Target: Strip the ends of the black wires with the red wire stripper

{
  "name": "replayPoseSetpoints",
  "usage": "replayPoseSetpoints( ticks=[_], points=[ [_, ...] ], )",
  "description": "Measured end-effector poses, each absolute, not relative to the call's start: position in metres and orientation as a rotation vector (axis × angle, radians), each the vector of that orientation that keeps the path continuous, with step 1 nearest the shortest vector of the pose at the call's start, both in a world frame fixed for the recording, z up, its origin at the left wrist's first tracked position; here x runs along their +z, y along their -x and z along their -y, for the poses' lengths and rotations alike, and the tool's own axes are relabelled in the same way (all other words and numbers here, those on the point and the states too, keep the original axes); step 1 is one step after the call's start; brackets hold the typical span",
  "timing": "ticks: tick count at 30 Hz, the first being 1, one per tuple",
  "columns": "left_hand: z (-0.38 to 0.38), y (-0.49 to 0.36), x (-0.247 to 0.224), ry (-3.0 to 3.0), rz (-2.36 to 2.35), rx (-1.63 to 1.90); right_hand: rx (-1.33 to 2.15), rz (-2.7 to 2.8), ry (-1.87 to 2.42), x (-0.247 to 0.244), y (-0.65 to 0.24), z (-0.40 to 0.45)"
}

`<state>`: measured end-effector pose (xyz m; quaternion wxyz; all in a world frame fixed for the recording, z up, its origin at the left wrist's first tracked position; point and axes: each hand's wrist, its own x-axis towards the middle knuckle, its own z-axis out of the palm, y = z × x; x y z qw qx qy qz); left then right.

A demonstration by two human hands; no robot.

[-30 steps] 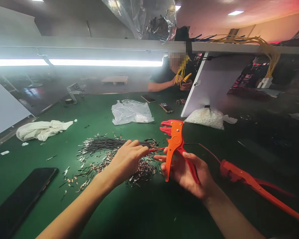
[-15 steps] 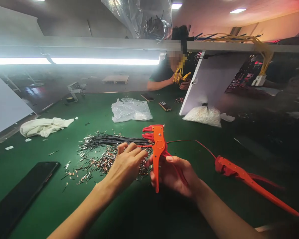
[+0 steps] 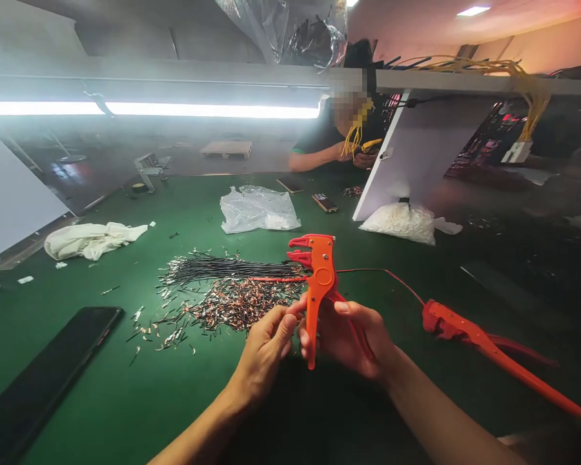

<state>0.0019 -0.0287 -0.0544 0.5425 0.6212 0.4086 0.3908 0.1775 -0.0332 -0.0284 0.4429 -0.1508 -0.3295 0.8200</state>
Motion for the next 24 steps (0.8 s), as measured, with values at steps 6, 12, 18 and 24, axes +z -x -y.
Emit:
replayPoseSetpoints(
  ticks=[6,12,18,24],
  points=[
    [0.022,0.007,-0.056,-1.153,-0.891,1.006,2.071,0.926,0.371,-0.028,-0.178,0.033],
    [0.017,0.016,-0.050,-0.966,-0.905,1.015,2.149,0.980,0.372,-0.034,-0.173,0.032],
    [0.013,0.018,-0.044,-0.969,-0.945,1.097,2.155,0.959,0.373,-0.040,-0.170,0.034],
    [0.011,0.034,-0.032,-1.060,-1.039,1.450,2.142,0.945,0.340,-0.041,-0.170,0.036]
  ],
)
